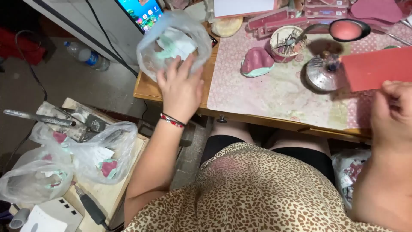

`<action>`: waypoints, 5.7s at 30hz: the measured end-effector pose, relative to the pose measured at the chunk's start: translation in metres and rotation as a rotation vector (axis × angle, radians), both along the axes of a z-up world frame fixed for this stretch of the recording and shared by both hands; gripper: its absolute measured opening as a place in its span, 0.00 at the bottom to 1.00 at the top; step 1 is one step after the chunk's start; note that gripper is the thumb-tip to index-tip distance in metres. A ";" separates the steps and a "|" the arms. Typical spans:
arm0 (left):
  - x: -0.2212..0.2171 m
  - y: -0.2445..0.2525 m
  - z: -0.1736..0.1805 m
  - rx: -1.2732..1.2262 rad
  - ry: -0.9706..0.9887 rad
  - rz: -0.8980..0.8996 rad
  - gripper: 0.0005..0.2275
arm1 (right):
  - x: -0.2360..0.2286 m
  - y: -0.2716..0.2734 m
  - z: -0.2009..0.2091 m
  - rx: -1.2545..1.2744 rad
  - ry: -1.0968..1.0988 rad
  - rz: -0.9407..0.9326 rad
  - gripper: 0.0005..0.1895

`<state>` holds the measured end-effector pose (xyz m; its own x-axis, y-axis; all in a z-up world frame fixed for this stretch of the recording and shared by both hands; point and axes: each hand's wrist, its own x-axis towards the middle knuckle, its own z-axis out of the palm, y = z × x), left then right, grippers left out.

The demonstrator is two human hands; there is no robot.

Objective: Applying and shaping pink wax strips onto a dental impression mold to create a base or spacer.

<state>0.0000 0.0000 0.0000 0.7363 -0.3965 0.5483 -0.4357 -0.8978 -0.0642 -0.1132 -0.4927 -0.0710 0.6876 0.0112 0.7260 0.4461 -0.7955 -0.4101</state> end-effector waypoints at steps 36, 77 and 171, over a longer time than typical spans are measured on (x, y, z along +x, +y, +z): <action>-0.098 -0.185 -0.010 0.172 0.150 -0.692 0.47 | 0.004 0.045 0.050 -0.214 -0.194 -0.056 0.08; -0.168 0.146 -0.131 0.199 0.970 0.661 0.04 | 0.010 0.028 0.057 -0.320 -0.215 -0.180 0.05; -0.042 -0.094 0.026 -0.449 0.250 -0.244 0.26 | 0.011 0.135 0.073 -0.334 -0.307 -0.056 0.12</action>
